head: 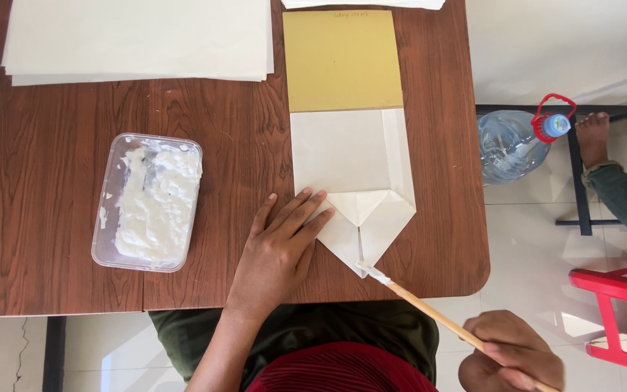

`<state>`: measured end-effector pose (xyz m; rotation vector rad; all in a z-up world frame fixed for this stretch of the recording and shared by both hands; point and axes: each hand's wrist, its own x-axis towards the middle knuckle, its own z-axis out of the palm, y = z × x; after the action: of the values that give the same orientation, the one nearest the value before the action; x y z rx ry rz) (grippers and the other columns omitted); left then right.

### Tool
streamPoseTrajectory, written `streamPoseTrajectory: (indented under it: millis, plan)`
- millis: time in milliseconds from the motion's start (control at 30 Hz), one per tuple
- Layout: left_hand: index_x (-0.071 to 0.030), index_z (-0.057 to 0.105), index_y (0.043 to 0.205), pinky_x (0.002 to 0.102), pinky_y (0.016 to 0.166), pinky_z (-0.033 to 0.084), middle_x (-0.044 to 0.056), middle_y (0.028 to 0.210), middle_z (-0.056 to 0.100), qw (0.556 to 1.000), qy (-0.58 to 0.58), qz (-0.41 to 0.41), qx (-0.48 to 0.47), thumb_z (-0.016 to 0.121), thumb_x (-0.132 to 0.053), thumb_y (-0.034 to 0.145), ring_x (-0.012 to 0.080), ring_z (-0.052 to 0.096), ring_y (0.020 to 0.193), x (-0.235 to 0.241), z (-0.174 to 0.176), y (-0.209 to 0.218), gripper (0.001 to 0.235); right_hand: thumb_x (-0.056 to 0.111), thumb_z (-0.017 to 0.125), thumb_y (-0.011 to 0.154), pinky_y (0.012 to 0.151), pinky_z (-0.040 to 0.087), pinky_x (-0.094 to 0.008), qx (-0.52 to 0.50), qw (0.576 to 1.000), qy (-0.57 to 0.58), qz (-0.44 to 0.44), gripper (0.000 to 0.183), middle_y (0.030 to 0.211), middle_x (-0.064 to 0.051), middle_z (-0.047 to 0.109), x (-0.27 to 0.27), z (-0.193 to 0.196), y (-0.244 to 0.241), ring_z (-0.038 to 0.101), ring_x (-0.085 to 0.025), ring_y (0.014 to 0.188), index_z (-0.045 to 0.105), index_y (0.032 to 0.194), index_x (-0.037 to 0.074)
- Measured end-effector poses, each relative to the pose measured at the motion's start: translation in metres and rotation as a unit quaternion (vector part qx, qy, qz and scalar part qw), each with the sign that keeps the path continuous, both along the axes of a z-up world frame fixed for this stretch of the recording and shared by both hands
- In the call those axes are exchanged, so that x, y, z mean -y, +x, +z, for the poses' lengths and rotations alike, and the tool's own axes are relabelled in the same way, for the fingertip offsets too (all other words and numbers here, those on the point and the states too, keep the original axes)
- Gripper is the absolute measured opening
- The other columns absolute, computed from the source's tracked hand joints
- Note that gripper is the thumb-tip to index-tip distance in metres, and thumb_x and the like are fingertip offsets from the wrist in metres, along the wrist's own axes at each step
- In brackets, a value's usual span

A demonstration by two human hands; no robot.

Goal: The person folds a white paper sheet into a box shape, applies white adhesive with a brush to the flaps, and presses them to secure the folds. They then place a yellow cardboard insert into the assembled box and smooth the surface.

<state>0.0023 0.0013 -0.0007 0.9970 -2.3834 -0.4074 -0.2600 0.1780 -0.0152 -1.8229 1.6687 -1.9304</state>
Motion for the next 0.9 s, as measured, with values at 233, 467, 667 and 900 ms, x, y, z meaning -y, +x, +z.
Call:
streamPoseTrajectory:
  millis: [233, 467, 667, 900]
  plan:
    - [-0.01, 0.061, 0.138, 0.055, 0.123, 0.028, 0.008, 0.152, 0.056, 1.0, -0.004, -0.004, -0.003, 0.054, 0.004, 0.095, 0.0266, 0.05, 0.145, 0.0, 0.0, 0.001, 0.045, 0.035, 0.035, 0.114, 0.046, 0.047, -0.027, 0.006, 0.998, 0.024, -0.056, 0.034, 0.079, -0.018, 0.053, 0.0, -0.011, -0.01, 0.058, -0.023, 0.053, 0.044, 0.101, 0.004]
    - [-0.009, 0.061, 0.138, 0.055, 0.122, 0.029, 0.009, 0.152, 0.056, 1.0, -0.006, -0.009, -0.004, 0.054, 0.004, 0.094, 0.0274, 0.049, 0.145, 0.001, -0.002, 0.001, 0.046, 0.033, 0.04, 0.114, 0.048, 0.053, -0.028, 0.033, 0.999, 0.017, -0.032, 0.031, 0.072, -0.011, 0.055, -0.009, -0.004, -0.016, 0.061, -0.02, 0.053, 0.054, 0.099, 0.011]
    - [-0.008, 0.065, 0.134, 0.059, 0.118, 0.035, 0.009, 0.148, 0.059, 1.0, -0.023, -0.001, -0.009, 0.065, -0.002, 0.083, 0.027, 0.051, 0.142, 0.005, -0.006, 0.003, 0.052, 0.016, 0.04, 0.109, 0.056, 0.038, -0.026, -0.057, 0.979, 0.189, -0.042, 0.036, 0.071, -0.013, 0.061, 0.026, 0.041, -0.075, 0.062, -0.022, 0.059, 0.051, 0.079, -0.002]
    - [-0.012, 0.053, 0.148, 0.054, 0.126, 0.034, 0.009, 0.152, 0.06, 0.997, -0.059, 0.023, -0.042, 0.058, -0.009, 0.097, 0.0262, 0.057, 0.144, -0.005, -0.026, -0.002, 0.051, 0.014, 0.037, 0.119, 0.068, 0.05, -0.039, -0.031, 0.964, 0.102, 0.245, 0.033, 0.084, -0.03, 0.058, 0.188, 0.104, 0.049, 0.062, -0.033, 0.066, 0.044, 0.12, -0.017]
